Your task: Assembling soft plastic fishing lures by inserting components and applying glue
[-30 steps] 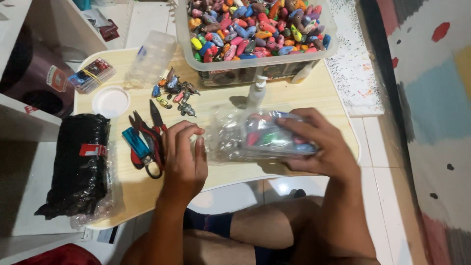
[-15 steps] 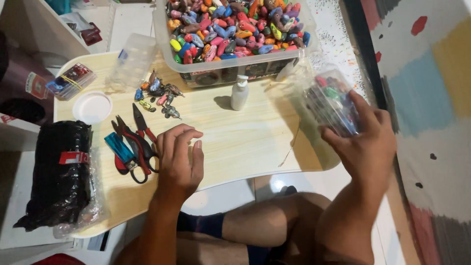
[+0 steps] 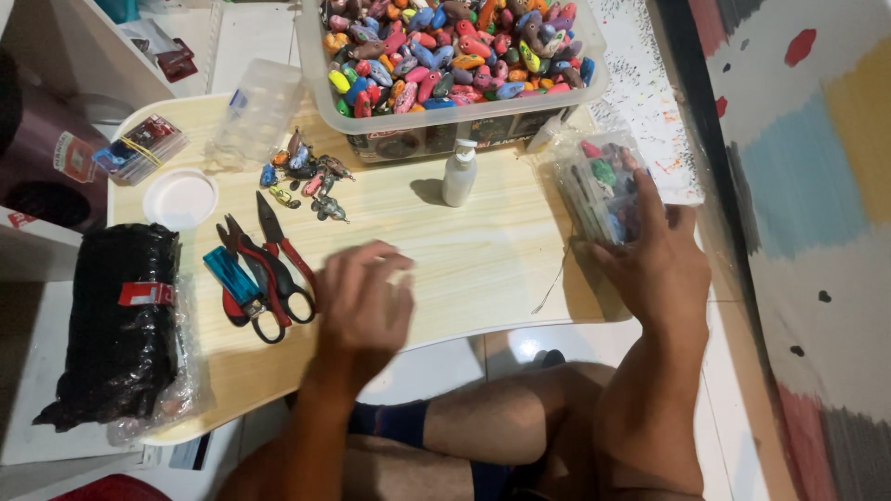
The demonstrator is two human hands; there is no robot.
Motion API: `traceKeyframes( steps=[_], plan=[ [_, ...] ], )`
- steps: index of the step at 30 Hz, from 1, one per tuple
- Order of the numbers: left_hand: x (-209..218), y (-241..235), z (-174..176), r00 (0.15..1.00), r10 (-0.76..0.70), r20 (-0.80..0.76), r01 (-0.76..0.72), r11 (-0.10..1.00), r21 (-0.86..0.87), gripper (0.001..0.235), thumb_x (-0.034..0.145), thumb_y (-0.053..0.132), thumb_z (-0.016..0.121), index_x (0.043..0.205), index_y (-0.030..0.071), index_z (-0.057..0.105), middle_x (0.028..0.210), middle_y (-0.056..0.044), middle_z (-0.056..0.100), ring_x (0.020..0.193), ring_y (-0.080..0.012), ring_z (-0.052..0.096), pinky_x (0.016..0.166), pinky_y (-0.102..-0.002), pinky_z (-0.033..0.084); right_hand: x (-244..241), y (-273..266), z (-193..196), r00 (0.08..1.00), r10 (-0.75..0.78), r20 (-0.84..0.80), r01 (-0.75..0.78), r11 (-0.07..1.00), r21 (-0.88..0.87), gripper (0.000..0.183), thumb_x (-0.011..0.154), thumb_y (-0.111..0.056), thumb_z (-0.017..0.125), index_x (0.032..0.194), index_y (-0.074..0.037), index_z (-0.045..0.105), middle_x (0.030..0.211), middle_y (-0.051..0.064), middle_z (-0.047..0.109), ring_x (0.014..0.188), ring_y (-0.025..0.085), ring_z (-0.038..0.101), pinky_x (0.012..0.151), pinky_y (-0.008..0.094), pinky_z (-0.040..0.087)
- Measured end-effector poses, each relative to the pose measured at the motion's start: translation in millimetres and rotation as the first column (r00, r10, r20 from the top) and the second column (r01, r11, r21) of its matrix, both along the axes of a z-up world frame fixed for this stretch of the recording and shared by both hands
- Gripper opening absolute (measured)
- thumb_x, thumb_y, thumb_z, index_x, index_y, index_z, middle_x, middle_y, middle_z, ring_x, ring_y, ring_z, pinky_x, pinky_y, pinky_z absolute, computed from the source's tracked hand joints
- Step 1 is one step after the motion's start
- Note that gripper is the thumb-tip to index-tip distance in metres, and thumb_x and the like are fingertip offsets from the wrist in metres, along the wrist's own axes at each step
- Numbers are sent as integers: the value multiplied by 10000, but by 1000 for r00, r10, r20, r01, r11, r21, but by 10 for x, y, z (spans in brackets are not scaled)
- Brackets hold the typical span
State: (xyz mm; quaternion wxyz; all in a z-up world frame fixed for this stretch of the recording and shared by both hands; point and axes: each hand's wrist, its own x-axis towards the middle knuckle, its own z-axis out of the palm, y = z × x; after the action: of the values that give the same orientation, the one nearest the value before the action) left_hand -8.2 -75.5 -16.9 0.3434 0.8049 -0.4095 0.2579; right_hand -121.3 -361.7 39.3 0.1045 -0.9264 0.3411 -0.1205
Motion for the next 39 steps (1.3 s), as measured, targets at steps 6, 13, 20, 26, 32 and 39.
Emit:
traceKeyframes(
  steps=[6,13,20,26,32,39],
  plan=[
    [-625,-529,14,902,-341,-263,399,893,208,362,995,243,536,1332,147,627,1496,-132,511,1250,-329,536,958,-550,449,-84,-12,-20,986,119,120,-107,989,-99,936,789,-466,873,1583,-153,489,1309,336,566,1079,469,609,791,532,535],
    [-778,-641,-220,956,-293,-1,275,894,354,516,970,173,558,1471,60,511,1580,-91,446,1365,-251,453,921,-384,402,-133,152,121,902,279,331,-199,947,-254,604,910,-191,843,1457,-32,641,1422,307,530,1271,457,503,988,567,478],
    [-737,-655,-250,971,-226,81,177,901,397,389,989,164,538,1360,51,580,1388,-68,538,1209,-217,476,853,-338,389,-84,308,202,692,487,533,-500,856,-133,369,899,100,762,1257,33,701,1219,195,673,971,257,642,820,345,557],
    [-532,-524,-259,994,-98,45,69,902,427,575,974,441,605,1359,14,578,1373,-111,578,1207,-245,513,911,-378,440,120,383,59,666,654,359,-709,704,34,447,772,38,780,1206,-60,737,1126,96,721,865,207,663,702,307,545],
    [-327,-311,-144,998,-52,44,36,948,315,800,901,645,602,1311,-41,632,1298,-208,629,1288,-380,567,990,-483,468,344,535,-135,594,742,313,-787,617,30,268,895,-4,681,1145,-60,759,1114,151,739,1072,405,684,894,480,561],
    [-197,-146,-37,994,16,-106,38,870,491,878,962,712,445,1436,-22,532,1477,-182,526,1436,-332,428,1125,-454,339,413,624,-275,641,737,214,-730,671,-127,399,875,-79,742,1269,-136,708,1285,69,648,1157,319,618,977,420,533]
  ],
)
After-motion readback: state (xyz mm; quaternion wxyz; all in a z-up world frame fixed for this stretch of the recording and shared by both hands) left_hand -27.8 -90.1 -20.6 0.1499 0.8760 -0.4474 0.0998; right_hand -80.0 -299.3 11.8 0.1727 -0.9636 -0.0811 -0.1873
